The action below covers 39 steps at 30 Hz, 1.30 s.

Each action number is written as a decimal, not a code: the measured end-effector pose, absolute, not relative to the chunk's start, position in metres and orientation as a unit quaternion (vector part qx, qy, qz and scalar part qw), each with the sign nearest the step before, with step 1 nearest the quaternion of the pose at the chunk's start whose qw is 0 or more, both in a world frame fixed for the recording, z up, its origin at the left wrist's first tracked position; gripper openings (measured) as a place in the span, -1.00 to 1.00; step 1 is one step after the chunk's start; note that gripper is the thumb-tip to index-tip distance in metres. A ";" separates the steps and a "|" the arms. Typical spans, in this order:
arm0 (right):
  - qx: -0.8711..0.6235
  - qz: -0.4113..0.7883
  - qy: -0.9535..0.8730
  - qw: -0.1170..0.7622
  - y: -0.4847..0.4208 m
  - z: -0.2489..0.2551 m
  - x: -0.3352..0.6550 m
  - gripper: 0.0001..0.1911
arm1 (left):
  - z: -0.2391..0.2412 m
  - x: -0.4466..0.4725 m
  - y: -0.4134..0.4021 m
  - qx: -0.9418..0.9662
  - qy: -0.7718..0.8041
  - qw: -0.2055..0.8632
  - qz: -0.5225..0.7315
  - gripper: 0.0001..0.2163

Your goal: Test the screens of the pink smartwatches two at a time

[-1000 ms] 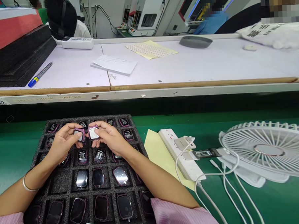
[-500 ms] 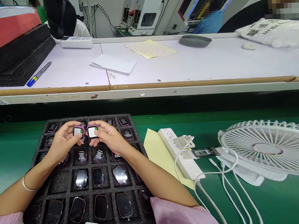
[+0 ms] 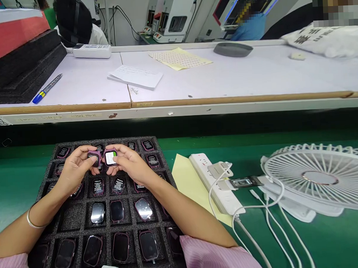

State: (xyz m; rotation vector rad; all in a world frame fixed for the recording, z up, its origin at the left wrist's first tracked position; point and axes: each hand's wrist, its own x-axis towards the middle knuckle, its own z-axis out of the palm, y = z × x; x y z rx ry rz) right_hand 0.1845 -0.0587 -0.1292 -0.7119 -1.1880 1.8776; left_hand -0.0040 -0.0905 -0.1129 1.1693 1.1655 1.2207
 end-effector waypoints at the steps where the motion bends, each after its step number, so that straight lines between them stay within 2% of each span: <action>1: -0.281 0.740 -0.470 0.392 -0.059 -0.129 0.184 -0.68 | -0.113 -0.004 -0.091 0.481 0.486 0.522 0.510 -0.72; 19: -0.280 0.742 -0.466 0.394 -0.058 -0.128 0.186 -0.68 | -0.110 -0.005 -0.093 0.469 0.465 0.551 0.510 -0.67; 24: -0.287 0.738 -0.473 0.386 -0.059 -0.127 0.186 -0.70 | -0.112 -0.006 -0.092 0.475 0.473 0.538 0.511 -0.74; 32: -0.287 0.734 -0.478 0.388 -0.059 -0.128 0.185 -0.69 | -0.116 -0.005 -0.089 0.494 0.475 0.511 0.519 -0.71; 39: -0.283 0.709 -0.497 0.412 -0.057 -0.132 0.184 -0.54 | -0.119 -0.005 -0.089 0.492 0.473 0.510 0.523 -0.64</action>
